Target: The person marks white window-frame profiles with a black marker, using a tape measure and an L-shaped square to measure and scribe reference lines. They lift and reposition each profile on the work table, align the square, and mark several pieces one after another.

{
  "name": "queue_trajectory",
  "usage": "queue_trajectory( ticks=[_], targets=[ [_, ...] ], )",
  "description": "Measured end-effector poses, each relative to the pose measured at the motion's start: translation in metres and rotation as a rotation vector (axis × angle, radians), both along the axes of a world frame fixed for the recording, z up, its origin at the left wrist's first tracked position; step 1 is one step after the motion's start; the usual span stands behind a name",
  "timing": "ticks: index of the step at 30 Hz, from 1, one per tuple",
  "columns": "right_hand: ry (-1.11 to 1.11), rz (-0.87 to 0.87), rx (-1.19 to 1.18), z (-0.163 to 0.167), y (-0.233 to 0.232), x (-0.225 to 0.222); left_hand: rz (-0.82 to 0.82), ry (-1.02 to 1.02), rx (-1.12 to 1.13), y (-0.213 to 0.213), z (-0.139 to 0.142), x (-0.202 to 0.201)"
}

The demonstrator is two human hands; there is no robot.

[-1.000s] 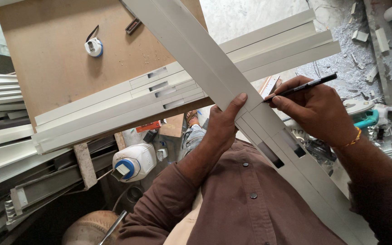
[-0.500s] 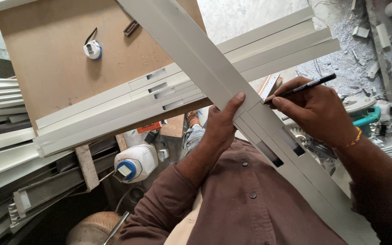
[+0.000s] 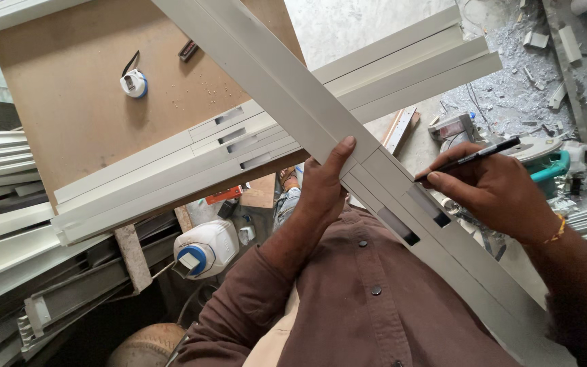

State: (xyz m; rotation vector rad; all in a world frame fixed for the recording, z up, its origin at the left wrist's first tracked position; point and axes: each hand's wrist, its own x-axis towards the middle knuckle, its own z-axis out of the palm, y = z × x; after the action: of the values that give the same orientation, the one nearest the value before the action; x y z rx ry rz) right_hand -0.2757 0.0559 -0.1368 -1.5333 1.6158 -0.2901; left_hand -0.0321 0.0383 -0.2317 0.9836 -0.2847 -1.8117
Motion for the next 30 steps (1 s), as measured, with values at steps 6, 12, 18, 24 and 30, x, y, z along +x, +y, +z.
queue_trajectory(
  ticks=[6,12,18,24,30],
  targets=[
    [-0.031,-0.084,0.061,-0.007,0.009,-0.006,-0.014,0.020,-0.032,-0.001,-0.002,-0.001],
    [-0.329,-0.127,-0.022,-0.010,-0.001,-0.014,-0.027,0.003,-0.020,-0.003,-0.003,-0.001],
    [-0.372,-0.168,-0.037,-0.014,-0.013,0.008,-0.018,0.036,-0.005,-0.003,-0.007,-0.003],
    [-0.590,-0.101,0.001,-0.013,-0.035,0.016,-0.014,0.029,-0.025,-0.004,-0.007,-0.005],
    [-0.490,-0.097,0.021,-0.012,-0.040,0.023,-0.037,-0.016,-0.029,-0.004,-0.008,0.001]
  ],
)
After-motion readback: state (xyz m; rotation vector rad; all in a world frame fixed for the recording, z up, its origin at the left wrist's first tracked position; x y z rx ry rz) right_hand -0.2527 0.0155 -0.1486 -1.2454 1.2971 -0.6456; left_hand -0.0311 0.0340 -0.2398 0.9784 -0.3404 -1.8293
